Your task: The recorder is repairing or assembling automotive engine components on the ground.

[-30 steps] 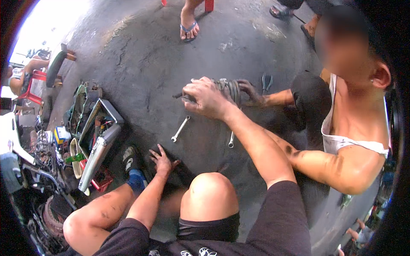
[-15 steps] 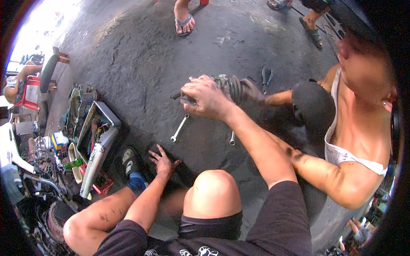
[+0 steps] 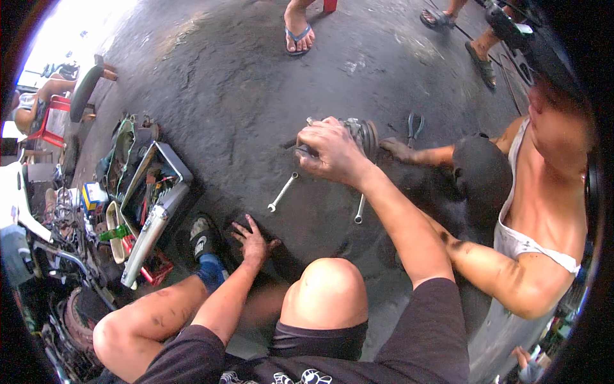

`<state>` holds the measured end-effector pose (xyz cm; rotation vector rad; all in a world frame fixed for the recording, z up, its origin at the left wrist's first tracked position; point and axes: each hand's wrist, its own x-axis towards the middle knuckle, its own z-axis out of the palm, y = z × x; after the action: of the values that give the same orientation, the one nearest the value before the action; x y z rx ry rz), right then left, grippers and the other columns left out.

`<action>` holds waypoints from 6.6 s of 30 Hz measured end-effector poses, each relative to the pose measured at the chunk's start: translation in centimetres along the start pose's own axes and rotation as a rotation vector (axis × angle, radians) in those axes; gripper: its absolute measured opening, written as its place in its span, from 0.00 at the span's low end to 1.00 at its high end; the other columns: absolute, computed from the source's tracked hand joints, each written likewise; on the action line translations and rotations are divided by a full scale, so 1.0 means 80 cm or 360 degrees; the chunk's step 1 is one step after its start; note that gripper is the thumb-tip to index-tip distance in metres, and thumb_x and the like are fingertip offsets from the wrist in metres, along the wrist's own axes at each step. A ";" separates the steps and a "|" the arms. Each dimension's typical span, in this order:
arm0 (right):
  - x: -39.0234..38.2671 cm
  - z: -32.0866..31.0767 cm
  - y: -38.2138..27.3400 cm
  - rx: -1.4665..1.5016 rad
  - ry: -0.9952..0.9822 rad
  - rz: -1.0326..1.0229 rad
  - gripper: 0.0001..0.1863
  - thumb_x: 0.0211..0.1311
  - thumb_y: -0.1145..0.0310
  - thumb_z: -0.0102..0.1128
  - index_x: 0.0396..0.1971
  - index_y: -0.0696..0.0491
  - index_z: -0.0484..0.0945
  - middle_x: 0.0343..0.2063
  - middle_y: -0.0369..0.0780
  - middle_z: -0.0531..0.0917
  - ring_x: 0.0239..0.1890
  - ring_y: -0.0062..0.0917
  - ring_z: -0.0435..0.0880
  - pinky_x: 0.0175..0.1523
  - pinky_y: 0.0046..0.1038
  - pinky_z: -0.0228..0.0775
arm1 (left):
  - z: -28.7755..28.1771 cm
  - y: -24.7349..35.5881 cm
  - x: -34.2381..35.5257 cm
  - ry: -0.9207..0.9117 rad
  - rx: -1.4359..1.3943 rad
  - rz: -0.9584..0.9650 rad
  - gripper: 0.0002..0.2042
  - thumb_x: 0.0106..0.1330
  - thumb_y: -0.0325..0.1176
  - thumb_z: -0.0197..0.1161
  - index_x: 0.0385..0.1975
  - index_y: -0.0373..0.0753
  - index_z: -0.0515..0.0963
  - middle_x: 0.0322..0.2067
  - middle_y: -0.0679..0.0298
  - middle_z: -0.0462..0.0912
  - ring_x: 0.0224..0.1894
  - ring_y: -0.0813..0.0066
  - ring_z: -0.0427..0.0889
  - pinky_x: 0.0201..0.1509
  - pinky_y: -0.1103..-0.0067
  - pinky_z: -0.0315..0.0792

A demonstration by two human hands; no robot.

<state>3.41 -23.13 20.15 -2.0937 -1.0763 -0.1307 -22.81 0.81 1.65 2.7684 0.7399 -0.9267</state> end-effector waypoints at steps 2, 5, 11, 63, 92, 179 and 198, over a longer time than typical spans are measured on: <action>0.000 -0.001 -0.001 -0.0024 -0.0077 0.0039 0.13 0.55 0.60 0.61 0.27 0.56 0.75 0.27 0.45 0.79 0.38 0.43 0.80 0.57 0.41 0.67 | -0.006 0.004 -0.002 -0.0014 0.0016 -0.0020 0.69 0.46 0.57 0.78 0.74 0.42 0.27 0.69 0.26 0.24 0.71 0.19 0.37 0.63 0.47 0.69; -0.001 0.000 -0.001 -0.0027 -0.0012 -0.0015 0.13 0.56 0.60 0.60 0.28 0.56 0.75 0.28 0.46 0.79 0.39 0.43 0.80 0.57 0.41 0.67 | -0.016 0.008 -0.008 -0.0101 0.0004 -0.0055 0.68 0.47 0.56 0.78 0.74 0.42 0.27 0.70 0.27 0.23 0.71 0.19 0.36 0.65 0.48 0.68; 0.000 0.000 -0.002 -0.0023 -0.0034 0.0032 0.15 0.57 0.57 0.60 0.29 0.56 0.75 0.28 0.46 0.80 0.39 0.43 0.80 0.57 0.41 0.66 | -0.029 0.014 -0.016 -0.0053 -0.0039 -0.0049 0.67 0.48 0.56 0.78 0.74 0.42 0.28 0.70 0.28 0.23 0.71 0.20 0.35 0.67 0.48 0.65; -0.010 0.004 0.004 -0.0106 -0.0096 0.0036 0.23 0.61 0.51 0.58 0.44 0.57 0.79 0.43 0.45 0.83 0.53 0.45 0.79 0.60 0.44 0.63 | -0.005 -0.007 -0.003 -0.0083 -0.0036 0.0070 0.69 0.48 0.65 0.72 0.73 0.34 0.25 0.66 0.18 0.26 0.71 0.18 0.34 0.74 0.45 0.42; 0.049 0.003 -0.044 -0.0363 -0.0418 0.0451 0.16 0.62 0.56 0.59 0.38 0.53 0.82 0.40 0.44 0.85 0.48 0.44 0.81 0.55 0.43 0.72 | -0.043 0.015 -0.019 -0.0128 -0.0173 -0.0068 0.65 0.49 0.56 0.77 0.75 0.45 0.31 0.71 0.31 0.24 0.73 0.26 0.36 0.62 0.43 0.68; 0.048 -0.002 -0.048 -0.0175 -0.0348 0.0759 0.17 0.53 0.53 0.61 0.31 0.53 0.82 0.36 0.46 0.86 0.43 0.43 0.85 0.51 0.44 0.75 | -0.028 0.010 -0.019 -0.0091 -0.0010 0.0060 0.69 0.48 0.62 0.75 0.73 0.37 0.25 0.67 0.19 0.26 0.68 0.12 0.39 0.72 0.47 0.53; 0.045 0.004 -0.050 -0.0200 -0.0340 0.0769 0.18 0.54 0.52 0.60 0.33 0.51 0.84 0.35 0.48 0.86 0.43 0.45 0.85 0.52 0.46 0.75 | -0.015 0.003 -0.013 -0.0007 0.0024 0.0062 0.69 0.47 0.61 0.76 0.74 0.38 0.26 0.68 0.20 0.27 0.69 0.14 0.40 0.74 0.49 0.50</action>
<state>2.74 -19.17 23.72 -2.4617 -0.6625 0.2731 -22.76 0.52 3.22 2.7826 0.6785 -0.9342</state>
